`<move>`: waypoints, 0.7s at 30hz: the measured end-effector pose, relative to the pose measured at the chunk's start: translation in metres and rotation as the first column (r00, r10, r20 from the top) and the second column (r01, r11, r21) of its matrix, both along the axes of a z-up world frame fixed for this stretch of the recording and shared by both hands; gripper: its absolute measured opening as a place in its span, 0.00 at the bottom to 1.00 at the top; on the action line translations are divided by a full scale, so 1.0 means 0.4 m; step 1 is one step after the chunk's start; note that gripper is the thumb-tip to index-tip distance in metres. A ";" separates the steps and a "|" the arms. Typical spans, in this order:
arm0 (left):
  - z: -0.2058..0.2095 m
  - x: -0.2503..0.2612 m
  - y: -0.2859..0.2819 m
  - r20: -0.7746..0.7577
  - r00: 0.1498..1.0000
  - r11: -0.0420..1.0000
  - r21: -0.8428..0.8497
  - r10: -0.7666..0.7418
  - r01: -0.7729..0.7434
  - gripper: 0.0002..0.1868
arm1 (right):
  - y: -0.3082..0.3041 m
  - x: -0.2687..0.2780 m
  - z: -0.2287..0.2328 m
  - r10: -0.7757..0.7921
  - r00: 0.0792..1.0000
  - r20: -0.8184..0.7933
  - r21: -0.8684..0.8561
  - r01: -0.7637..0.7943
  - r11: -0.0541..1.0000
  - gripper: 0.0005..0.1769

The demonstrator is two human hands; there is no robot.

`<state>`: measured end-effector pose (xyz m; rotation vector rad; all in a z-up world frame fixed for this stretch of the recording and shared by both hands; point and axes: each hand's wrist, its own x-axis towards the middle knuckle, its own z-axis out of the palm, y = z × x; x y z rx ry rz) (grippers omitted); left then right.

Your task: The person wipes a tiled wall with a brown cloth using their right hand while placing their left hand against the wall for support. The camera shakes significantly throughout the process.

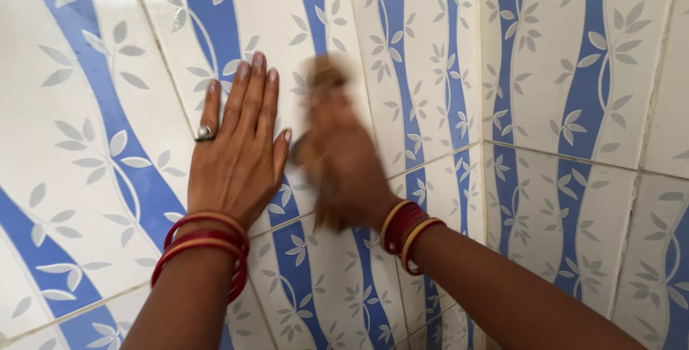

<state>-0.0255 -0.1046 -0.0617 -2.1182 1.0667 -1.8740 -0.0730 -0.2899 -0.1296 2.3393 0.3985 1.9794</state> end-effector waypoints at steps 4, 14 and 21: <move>-0.040 0.007 0.093 -0.053 0.990 0.991 0.027 -0.133 0.134 0.36 | 0.000 -0.001 0.048 -0.007 0.990 -0.138 -0.108 -0.008 0.994 0.40; -0.064 0.047 0.267 -0.128 0.951 0.947 -0.193 -0.282 0.255 0.36 | 0.197 0.088 0.103 0.120 0.991 0.066 0.124 -0.128 0.984 0.31; -0.046 0.046 0.351 -0.210 0.937 0.955 -0.166 -0.277 0.246 0.39 | 0.186 0.013 0.122 0.022 0.987 -0.158 -0.403 -0.085 0.911 0.38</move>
